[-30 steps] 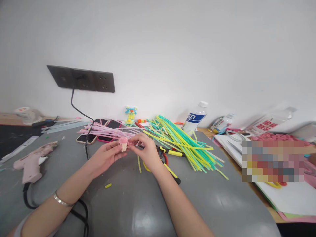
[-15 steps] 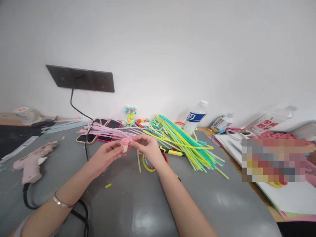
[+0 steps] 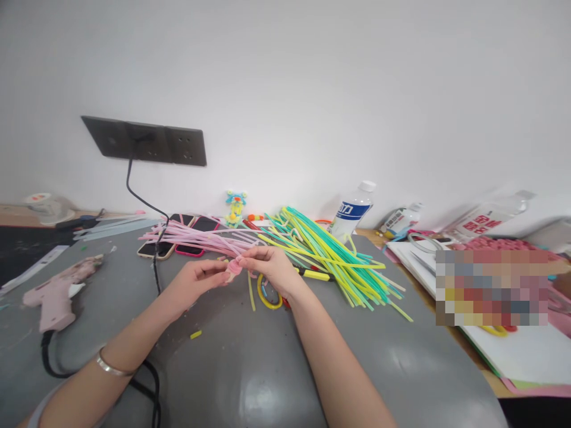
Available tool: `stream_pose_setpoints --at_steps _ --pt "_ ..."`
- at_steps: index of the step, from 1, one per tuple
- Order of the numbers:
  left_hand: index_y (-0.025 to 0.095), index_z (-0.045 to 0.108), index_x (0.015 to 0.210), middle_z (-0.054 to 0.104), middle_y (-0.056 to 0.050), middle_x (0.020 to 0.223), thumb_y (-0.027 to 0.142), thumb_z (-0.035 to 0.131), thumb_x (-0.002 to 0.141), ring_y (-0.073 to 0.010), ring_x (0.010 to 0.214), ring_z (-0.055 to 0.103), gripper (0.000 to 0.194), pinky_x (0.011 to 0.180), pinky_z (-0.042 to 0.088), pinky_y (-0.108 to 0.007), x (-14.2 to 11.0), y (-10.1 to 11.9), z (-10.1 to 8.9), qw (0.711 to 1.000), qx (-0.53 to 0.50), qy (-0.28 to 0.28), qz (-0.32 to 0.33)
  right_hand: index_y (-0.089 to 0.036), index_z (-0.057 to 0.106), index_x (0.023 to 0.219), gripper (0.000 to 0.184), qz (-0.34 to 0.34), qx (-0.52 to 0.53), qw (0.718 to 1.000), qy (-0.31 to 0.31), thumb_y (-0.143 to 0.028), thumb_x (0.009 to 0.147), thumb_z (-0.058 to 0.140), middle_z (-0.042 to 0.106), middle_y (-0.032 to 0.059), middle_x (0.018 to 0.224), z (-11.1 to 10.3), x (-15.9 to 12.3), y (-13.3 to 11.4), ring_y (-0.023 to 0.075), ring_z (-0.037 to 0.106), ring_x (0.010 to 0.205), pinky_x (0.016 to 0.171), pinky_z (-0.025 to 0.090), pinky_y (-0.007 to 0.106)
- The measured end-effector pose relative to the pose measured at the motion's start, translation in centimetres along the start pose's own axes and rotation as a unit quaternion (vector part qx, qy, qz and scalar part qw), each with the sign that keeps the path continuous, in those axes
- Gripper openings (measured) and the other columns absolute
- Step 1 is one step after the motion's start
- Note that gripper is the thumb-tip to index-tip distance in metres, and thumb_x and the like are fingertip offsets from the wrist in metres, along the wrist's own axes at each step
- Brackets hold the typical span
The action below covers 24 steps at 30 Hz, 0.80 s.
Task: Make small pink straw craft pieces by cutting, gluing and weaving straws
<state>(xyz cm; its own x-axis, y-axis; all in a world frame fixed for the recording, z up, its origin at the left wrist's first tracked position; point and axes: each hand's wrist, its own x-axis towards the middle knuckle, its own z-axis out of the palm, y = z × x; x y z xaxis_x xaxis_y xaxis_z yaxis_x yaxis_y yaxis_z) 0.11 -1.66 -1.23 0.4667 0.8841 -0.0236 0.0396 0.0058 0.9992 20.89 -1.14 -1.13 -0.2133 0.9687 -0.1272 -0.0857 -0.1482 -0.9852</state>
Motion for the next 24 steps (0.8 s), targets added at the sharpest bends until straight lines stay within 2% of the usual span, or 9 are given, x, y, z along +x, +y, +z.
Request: stream_pose_setpoints --at_steps 10,24 --pt "0.020 0.079 0.102 0.078 -0.006 0.099 0.038 0.070 0.083 -0.0258 0.095 0.069 0.028 0.088 0.052 -0.034 0.09 -0.25 -0.12 0.997 0.065 0.010 0.034 -0.016 0.077 0.079 0.032 -0.015 -0.063 0.998 0.010 -0.043 0.064 0.085 0.063 -0.0014 0.057 -0.13 -0.13 -0.23 0.0083 0.050 0.049 0.037 0.027 0.017" --pt "0.020 0.079 0.102 0.079 -0.006 0.099 0.039 0.071 0.083 -0.0262 0.095 0.069 0.029 0.088 0.052 -0.034 0.11 -0.25 -0.20 0.997 0.065 0.008 0.040 -0.016 0.076 0.077 0.032 -0.024 -0.067 0.997 0.011 -0.044 0.064 0.084 0.062 -0.0012 0.056 0.03 -0.26 -0.51 0.0082 0.050 0.047 0.035 0.029 0.017"
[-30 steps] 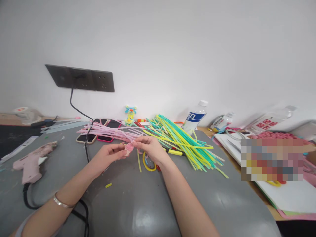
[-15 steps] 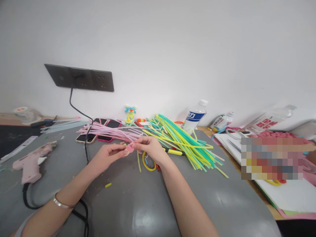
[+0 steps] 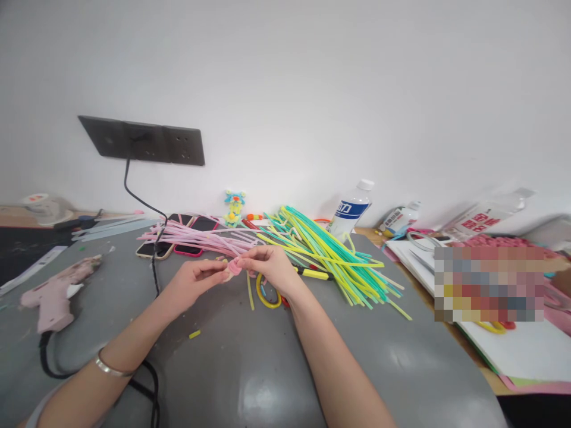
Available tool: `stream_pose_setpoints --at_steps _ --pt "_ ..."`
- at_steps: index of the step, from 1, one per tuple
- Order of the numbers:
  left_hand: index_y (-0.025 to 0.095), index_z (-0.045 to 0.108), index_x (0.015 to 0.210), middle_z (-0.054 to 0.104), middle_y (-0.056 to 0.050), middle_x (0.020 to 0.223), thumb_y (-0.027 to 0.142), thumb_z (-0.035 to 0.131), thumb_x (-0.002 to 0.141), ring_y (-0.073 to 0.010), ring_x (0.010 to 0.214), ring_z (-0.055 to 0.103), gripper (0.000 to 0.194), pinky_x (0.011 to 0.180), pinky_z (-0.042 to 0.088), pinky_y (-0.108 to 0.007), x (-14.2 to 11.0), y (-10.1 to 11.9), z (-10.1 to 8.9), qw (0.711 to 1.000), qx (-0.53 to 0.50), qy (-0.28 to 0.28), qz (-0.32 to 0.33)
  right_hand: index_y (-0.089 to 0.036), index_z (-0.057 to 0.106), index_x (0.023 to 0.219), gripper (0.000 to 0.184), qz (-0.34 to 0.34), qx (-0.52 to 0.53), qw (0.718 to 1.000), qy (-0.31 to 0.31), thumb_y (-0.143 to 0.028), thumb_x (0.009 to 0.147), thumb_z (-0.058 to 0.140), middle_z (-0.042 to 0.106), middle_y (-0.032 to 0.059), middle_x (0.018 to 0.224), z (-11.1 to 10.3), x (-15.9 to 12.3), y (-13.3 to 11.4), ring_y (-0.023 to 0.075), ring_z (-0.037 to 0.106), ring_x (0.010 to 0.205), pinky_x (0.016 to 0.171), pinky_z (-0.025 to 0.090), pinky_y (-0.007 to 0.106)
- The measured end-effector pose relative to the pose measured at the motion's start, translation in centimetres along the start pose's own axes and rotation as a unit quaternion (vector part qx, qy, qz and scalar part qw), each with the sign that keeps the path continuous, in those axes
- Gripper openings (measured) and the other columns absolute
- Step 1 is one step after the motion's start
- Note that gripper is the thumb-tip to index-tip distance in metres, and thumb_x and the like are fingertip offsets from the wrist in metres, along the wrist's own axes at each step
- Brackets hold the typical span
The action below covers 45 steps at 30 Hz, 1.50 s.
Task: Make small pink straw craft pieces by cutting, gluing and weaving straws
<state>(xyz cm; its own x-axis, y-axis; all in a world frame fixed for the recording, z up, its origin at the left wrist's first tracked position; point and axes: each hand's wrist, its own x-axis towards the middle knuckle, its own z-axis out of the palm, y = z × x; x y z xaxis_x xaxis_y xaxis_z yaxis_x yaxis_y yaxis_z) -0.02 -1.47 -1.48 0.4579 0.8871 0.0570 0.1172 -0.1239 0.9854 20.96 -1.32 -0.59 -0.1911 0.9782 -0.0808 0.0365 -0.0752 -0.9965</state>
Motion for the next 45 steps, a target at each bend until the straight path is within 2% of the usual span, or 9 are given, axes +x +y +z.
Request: stream_pose_setpoints --at_steps 7,15,18,23,32,37,42,45 --pt "0.021 0.080 0.102 0.079 -0.005 0.102 0.038 0.070 0.084 -0.0261 0.098 0.069 0.027 0.090 0.051 -0.034 0.0 -0.1 0.0 1.000 0.011 0.006 0.007 -0.017 0.077 0.081 0.031 -0.006 -0.008 1.000 -0.008 -0.044 0.067 0.083 0.063 -0.0009 0.058 -0.1 0.0 0.1 0.0091 0.053 0.049 0.036 0.031 0.016" --pt "0.022 0.080 0.102 0.078 -0.006 0.102 0.039 0.071 0.083 -0.0260 0.097 0.069 0.028 0.088 0.052 -0.034 -0.1 0.1 0.1 1.000 -0.022 0.004 -0.015 -0.020 0.076 0.102 0.040 0.002 0.032 0.999 -0.003 -0.044 0.070 0.081 0.070 0.0014 0.070 -0.5 0.1 0.1 0.0114 0.061 0.055 0.038 0.038 0.017" --pt "0.020 0.079 0.102 0.078 -0.006 0.097 0.039 0.071 0.082 -0.0241 0.091 0.069 0.029 0.085 0.052 -0.033 -0.1 0.2 0.1 0.998 -0.044 0.003 -0.035 -0.021 0.077 0.097 0.034 -0.004 0.040 0.999 0.005 -0.044 0.072 0.079 0.069 0.0010 0.068 -0.6 0.1 0.2 0.0121 0.062 0.055 0.037 0.038 0.017" --pt "0.017 0.079 0.098 0.077 -0.007 0.094 0.039 0.072 0.081 -0.0231 0.090 0.067 0.029 0.085 0.052 -0.033 -0.1 0.2 0.1 0.997 -0.057 0.004 -0.044 -0.020 0.075 0.089 0.028 -0.011 0.038 0.999 -0.009 -0.042 0.073 0.081 0.066 0.0005 0.064 -0.3 0.0 0.2 0.0107 0.059 0.052 0.034 0.032 0.015" --pt "0.018 0.078 0.102 0.076 -0.007 0.099 0.039 0.072 0.081 -0.0219 0.092 0.066 0.031 0.087 0.052 -0.033 -0.1 0.2 0.2 0.996 -0.063 -0.001 -0.055 -0.019 0.074 0.090 0.029 -0.026 0.017 0.999 -0.008 -0.042 0.073 0.080 0.066 -0.0001 0.068 -0.1 0.0 0.1 0.0102 0.059 0.053 0.035 0.032 0.015" --pt "0.019 0.077 0.103 0.076 -0.007 0.100 0.041 0.073 0.080 -0.0203 0.090 0.067 0.032 0.086 0.053 -0.032 -0.3 0.6 0.3 0.993 -0.095 0.009 -0.072 -0.021 0.074 0.097 0.032 -0.023 0.026 0.999 0.010 -0.046 0.076 0.076 0.065 -0.0006 0.068 -0.2 0.1 0.1 0.0110 0.060 0.053 0.034 0.034 0.016" --pt "0.018 0.078 0.103 0.076 -0.008 0.100 0.041 0.075 0.078 -0.0203 0.091 0.067 0.034 0.087 0.053 -0.032 -0.3 0.8 0.4 0.990 -0.112 0.007 -0.085 -0.020 0.076 0.095 0.032 -0.046 0.059 0.997 0.017 -0.044 0.075 0.078 0.063 -0.0012 0.069 0.3 0.1 0.0 0.0095 0.057 0.056 0.042 0.043 0.017" --pt "0.018 0.078 0.100 0.075 -0.008 0.096 0.042 0.076 0.077 -0.0200 0.090 0.067 0.033 0.087 0.053 -0.032 -0.3 0.4 0.4 0.990 -0.110 0.001 -0.088 -0.019 0.076 0.092 0.031 -0.038 0.040 0.998 0.008 -0.044 0.075 0.077 0.065 0.0000 0.070 0.7 0.1 -0.1 0.0092 0.056 0.054 0.039 0.038 0.017"
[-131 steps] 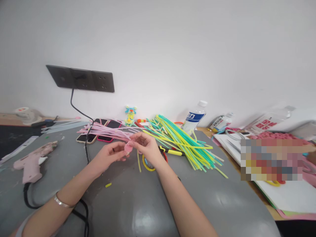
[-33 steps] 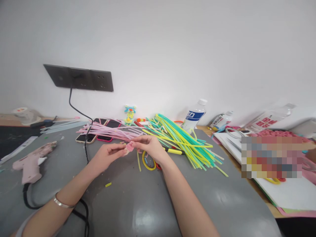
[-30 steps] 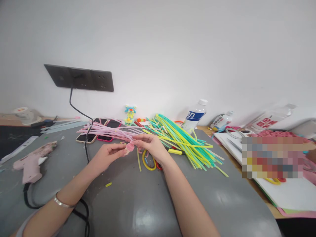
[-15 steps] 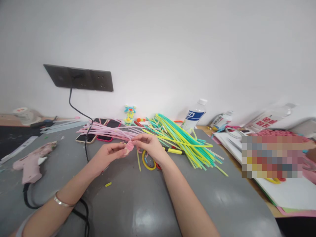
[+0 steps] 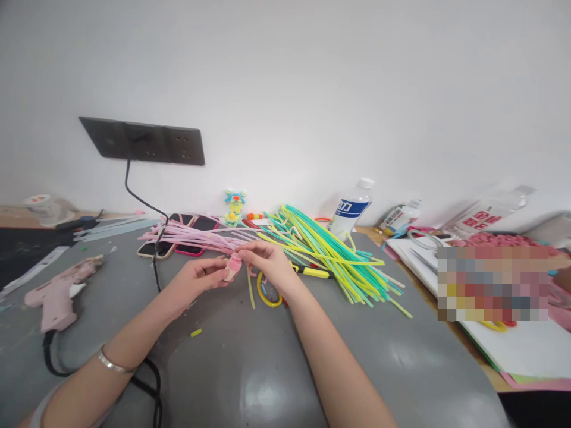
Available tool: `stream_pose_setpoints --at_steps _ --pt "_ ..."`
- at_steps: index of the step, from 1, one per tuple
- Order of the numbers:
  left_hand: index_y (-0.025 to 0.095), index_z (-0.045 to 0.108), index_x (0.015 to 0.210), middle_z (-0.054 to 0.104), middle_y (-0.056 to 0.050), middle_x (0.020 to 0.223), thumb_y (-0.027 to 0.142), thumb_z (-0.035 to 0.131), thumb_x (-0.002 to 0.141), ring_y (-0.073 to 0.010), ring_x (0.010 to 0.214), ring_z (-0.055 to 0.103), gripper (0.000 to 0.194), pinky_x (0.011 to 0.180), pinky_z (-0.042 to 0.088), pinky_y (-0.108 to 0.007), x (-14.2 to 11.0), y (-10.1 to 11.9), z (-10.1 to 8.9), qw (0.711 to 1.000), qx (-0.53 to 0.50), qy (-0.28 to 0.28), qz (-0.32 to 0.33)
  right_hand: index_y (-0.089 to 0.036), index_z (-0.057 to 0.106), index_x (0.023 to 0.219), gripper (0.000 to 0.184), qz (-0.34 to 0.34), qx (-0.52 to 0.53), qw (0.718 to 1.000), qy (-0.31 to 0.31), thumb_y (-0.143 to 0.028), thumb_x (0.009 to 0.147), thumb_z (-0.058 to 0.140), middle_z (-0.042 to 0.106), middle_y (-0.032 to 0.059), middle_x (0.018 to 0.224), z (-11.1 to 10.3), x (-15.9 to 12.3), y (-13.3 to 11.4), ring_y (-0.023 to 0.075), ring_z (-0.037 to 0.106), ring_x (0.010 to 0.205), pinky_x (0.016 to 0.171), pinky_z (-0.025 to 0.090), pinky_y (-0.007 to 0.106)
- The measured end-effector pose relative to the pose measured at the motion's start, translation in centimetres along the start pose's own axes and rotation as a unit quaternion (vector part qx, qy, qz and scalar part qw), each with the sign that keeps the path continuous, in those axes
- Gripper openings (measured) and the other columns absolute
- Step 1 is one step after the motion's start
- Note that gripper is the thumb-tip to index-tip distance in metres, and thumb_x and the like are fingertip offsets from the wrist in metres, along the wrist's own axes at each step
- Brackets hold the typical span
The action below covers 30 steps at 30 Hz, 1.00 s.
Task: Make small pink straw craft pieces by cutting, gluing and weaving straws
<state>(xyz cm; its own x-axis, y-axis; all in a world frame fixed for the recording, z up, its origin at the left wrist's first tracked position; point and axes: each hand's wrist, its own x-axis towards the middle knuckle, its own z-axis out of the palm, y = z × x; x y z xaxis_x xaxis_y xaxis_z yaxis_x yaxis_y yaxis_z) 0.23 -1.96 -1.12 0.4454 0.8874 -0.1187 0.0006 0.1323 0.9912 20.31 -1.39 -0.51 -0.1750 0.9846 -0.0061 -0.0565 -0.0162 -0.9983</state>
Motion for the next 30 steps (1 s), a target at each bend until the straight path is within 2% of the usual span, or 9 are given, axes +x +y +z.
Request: stream_pose_setpoints --at_steps 2,11,19,26,30 --pt "0.018 0.078 0.101 0.075 -0.008 0.098 0.042 0.076 0.077 -0.0200 0.091 0.066 0.033 0.087 0.053 -0.032 0.04 -0.20 -0.09 1.000 -0.010 -0.006 -0.005 -0.018 0.075 0.089 0.029 0.003 -0.010 1.000 -0.006 -0.043 0.074 0.078 0.067 0.0008 0.072 0.10 -0.02 -0.08 0.0092 0.056 0.053 0.037 0.035 0.017" --pt "0.019 0.077 0.103 0.075 -0.008 0.100 0.041 0.075 0.080 -0.0191 0.093 0.067 0.032 0.088 0.053 -0.030 0.07 -0.07 -0.06 0.998 -0.046 -0.017 -0.025 -0.019 0.076 0.088 0.026 -0.006 -0.016 1.000 -0.014 -0.040 0.075 0.076 0.069 0.0011 0.075 -0.06 -0.01 -0.36 0.0094 0.057 0.055 0.041 0.037 0.018" --pt "0.019 0.077 0.102 0.075 -0.007 0.101 0.039 0.076 0.079 -0.0182 0.092 0.068 0.031 0.085 0.054 -0.028 0.09 0.12 -0.02 0.997 -0.065 -0.016 -0.044 -0.019 0.074 0.092 0.028 0.006 -0.024 0.999 -0.022 -0.044 0.078 0.074 0.067 0.0005 0.073 -0.30 -0.13 -0.17 0.0101 0.058 0.057 0.041 0.037 0.018" --pt "0.017 0.075 0.105 0.075 -0.010 0.103 0.039 0.076 0.079 -0.0202 0.093 0.069 0.035 0.087 0.054 -0.031 0.11 -0.07 -0.10 0.997 -0.058 -0.015 -0.045 -0.019 0.071 0.103 0.033 0.003 0.008 1.000 -0.014 -0.045 0.082 0.070 0.060 -0.0014 0.071 -0.04 -0.20 -0.55 0.0093 0.054 0.058 0.045 0.040 0.018" --pt "0.016 0.076 0.101 0.076 -0.010 0.100 0.039 0.076 0.078 -0.0203 0.090 0.069 0.032 0.084 0.055 -0.031 0.01 -0.09 -0.13 0.998 -0.057 -0.012 -0.039 -0.018 0.073 0.098 0.034 -0.002 0.005 1.000 -0.029 -0.047 0.080 0.071 0.060 -0.0009 0.070 0.26 -0.38 -0.96 0.0093 0.053 0.058 0.045 0.038 0.018"
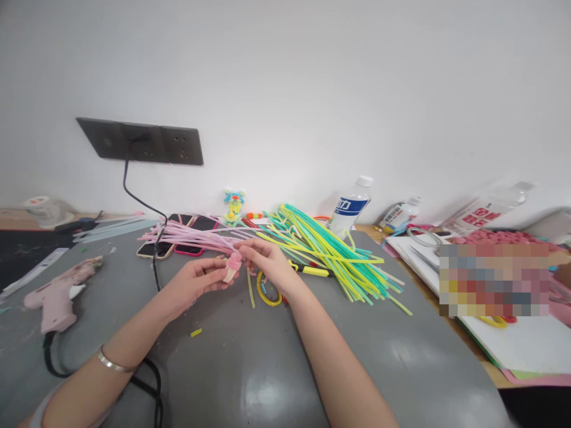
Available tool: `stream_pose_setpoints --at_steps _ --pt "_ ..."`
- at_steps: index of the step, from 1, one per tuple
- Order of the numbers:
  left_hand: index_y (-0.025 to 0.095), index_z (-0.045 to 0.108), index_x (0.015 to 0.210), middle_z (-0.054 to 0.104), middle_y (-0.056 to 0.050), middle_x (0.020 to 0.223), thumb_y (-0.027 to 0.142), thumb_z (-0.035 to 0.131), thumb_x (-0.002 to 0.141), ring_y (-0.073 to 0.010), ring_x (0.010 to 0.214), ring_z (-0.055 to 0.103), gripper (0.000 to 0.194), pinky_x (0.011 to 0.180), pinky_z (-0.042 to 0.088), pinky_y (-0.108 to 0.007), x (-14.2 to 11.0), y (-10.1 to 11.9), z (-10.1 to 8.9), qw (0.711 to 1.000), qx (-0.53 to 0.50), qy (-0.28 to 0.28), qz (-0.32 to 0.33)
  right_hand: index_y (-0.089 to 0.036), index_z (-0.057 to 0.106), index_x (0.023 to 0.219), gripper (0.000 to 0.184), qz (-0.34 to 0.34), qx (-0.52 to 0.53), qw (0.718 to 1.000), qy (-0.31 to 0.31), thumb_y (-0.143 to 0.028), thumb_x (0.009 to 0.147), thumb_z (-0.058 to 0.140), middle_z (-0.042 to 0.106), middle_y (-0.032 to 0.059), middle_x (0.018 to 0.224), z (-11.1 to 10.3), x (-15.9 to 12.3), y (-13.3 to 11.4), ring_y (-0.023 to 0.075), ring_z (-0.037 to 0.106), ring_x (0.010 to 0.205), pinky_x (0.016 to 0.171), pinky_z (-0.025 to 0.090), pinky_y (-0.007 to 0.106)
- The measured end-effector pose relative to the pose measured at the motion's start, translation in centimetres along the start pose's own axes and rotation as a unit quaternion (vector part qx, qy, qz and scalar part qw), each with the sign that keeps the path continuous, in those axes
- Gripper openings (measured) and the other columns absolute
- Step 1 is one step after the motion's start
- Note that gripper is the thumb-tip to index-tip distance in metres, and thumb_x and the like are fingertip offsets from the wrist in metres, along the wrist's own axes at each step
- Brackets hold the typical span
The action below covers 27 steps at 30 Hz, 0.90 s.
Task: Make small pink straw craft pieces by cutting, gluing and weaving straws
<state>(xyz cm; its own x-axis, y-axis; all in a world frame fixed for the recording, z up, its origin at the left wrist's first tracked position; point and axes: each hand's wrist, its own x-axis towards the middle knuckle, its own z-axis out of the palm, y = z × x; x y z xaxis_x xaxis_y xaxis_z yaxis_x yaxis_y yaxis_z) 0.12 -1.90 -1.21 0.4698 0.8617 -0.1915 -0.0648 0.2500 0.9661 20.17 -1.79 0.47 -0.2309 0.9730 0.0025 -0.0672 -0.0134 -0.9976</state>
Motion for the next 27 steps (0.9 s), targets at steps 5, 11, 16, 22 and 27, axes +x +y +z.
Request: stream_pose_setpoints --at_steps 5,11,16,22,27 --pt "0.017 0.077 0.098 0.076 -0.009 0.098 0.038 0.077 0.078 -0.0190 0.088 0.069 0.029 0.084 0.055 -0.031 0.0 -0.1 -0.1 1.000 -0.002 -0.010 0.007 -0.018 0.073 0.087 0.030 0.014 -0.028 0.999 -0.011 -0.043 0.073 0.079 0.065 0.0000 0.071 0.0 0.0 0.1 0.0087 0.052 0.055 0.041 0.034 0.018" --pt "0.017 0.076 0.098 0.076 -0.007 0.097 0.037 0.081 0.073 -0.0175 0.083 0.070 0.032 0.080 0.056 -0.030 -0.2 0.7 0.5 0.997 -0.058 0.046 0.037 -0.019 0.070 0.101 0.036 0.001 -0.117 0.993 0.030 -0.049 0.081 0.070 0.065 0.0013 0.072 -1.1 0.5 1.3 0.0137 0.058 0.054 0.039 0.038 0.021" --pt "0.017 0.074 0.090 0.076 -0.003 0.082 0.035 0.086 0.067 -0.0170 0.077 0.070 0.031 0.080 0.057 -0.032 -0.3 1.3 0.8 0.977 -0.143 0.100 0.127 -0.019 0.073 0.087 0.013 -0.183 -0.365 0.912 -0.049 -0.031 0.087 0.068 0.067 0.0049 0.079 -0.9 1.1 2.6 0.0191 0.059 0.077 0.071 0.046 0.033" --pt "0.017 0.074 0.090 0.075 -0.002 0.079 0.035 0.084 0.068 -0.0178 0.078 0.069 0.030 0.078 0.058 -0.034 -0.2 1.6 0.4 0.968 -0.143 0.110 0.172 -0.020 0.076 0.091 0.014 -0.219 -0.428 0.874 -0.070 -0.031 0.081 0.077 0.067 0.0056 0.086 -1.0 1.3 2.7 0.0206 0.057 0.082 0.078 0.042 0.035" --pt "0.018 0.075 0.089 0.076 -0.003 0.086 0.036 0.084 0.068 -0.0181 0.083 0.070 0.029 0.081 0.058 -0.032 -1.9 4.5 0.1 0.953 -0.148 0.134 0.229 -0.021 0.073 0.079 0.019 -0.169 -0.253 0.951 0.050 -0.039 0.083 0.069 0.061 0.0048 0.075 1.4 1.7 0.7 0.0215 0.054 0.076 0.071 0.043 0.034"
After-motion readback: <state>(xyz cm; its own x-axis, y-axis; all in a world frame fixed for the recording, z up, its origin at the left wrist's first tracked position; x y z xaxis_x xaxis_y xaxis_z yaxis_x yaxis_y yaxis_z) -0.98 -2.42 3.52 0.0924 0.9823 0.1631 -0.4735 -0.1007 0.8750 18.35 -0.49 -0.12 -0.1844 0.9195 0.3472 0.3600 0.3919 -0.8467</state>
